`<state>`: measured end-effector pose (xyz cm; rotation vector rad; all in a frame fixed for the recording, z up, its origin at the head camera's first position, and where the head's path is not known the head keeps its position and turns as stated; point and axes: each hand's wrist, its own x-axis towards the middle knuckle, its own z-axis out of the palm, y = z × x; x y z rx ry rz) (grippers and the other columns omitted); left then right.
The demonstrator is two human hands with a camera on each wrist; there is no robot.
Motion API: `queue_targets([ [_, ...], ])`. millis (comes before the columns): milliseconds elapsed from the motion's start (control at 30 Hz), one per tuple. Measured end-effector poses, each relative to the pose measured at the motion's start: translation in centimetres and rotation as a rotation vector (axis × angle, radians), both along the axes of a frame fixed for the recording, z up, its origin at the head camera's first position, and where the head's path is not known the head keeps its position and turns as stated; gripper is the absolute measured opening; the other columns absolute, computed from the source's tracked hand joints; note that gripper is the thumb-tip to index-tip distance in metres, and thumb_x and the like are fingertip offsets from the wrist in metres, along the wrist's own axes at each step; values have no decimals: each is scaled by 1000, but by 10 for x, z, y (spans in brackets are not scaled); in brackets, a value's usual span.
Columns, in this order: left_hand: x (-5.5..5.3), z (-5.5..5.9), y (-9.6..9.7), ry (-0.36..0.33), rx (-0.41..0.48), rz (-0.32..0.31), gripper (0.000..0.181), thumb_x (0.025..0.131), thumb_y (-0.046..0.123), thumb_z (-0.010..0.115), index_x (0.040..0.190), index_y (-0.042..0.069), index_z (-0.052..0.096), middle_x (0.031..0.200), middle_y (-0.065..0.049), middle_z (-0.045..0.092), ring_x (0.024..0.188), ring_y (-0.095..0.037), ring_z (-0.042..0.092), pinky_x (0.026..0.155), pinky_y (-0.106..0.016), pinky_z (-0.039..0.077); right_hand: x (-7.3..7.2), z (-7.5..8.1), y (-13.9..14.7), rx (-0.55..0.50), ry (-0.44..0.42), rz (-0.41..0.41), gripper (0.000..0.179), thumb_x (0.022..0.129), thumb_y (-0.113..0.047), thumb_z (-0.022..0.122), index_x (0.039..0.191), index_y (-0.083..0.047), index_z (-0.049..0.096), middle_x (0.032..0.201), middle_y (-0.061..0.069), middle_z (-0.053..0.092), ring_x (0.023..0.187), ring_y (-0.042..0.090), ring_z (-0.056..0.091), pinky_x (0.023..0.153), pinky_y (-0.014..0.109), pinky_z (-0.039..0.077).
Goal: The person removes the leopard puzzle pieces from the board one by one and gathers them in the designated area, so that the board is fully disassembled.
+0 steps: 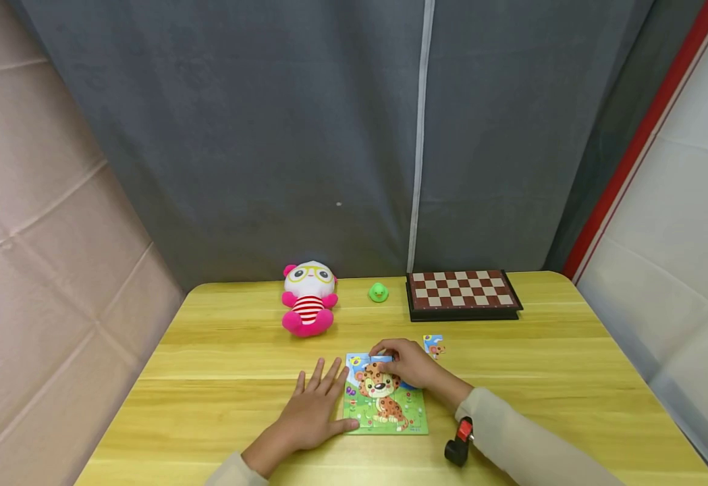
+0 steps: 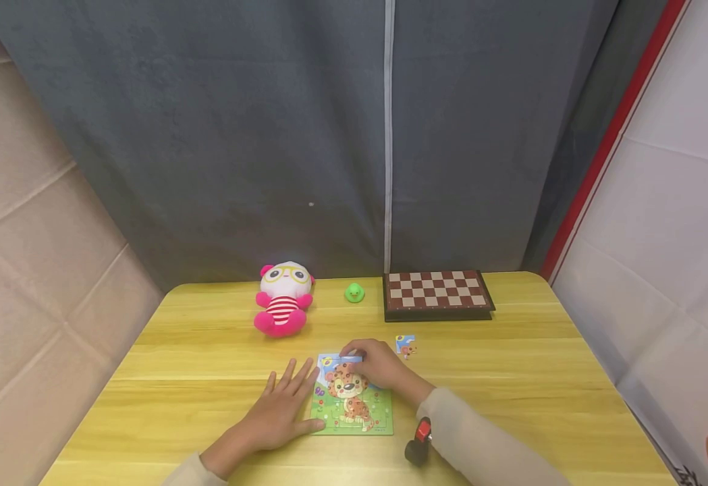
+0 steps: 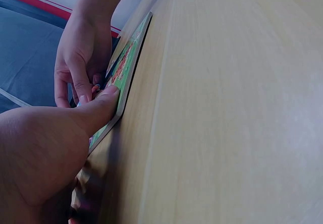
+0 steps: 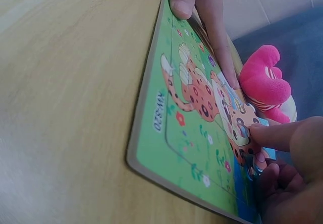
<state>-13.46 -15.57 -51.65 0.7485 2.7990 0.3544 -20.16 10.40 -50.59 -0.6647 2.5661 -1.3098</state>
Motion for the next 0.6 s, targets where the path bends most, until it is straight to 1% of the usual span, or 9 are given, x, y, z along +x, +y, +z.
queue_targets([
  [300,2,4,1,4,4,-8,102,93,78,46,166,13,19,174,-11,8,158,-43,3,119,-74,11,1,-4,-1,6,6,-26,19,97,-10,71,114,-13,75,87,-3,66,74,11,54,68,29,47],
  [400,2,4,0,3,3,-7,102,93,78,47,166,13,19,174,-10,7,158,-44,2,119,-74,10,1,-4,-1,9,9,-24,18,97,-9,71,114,-12,75,87,-3,66,75,12,55,69,31,47],
  [600,1,0,0,10,-7,-1,103,92,79,46,166,14,19,174,-9,7,158,-43,1,119,-74,10,-1,-6,-1,39,14,-33,18,98,-11,70,114,-15,75,91,-6,67,80,11,56,73,32,48],
])
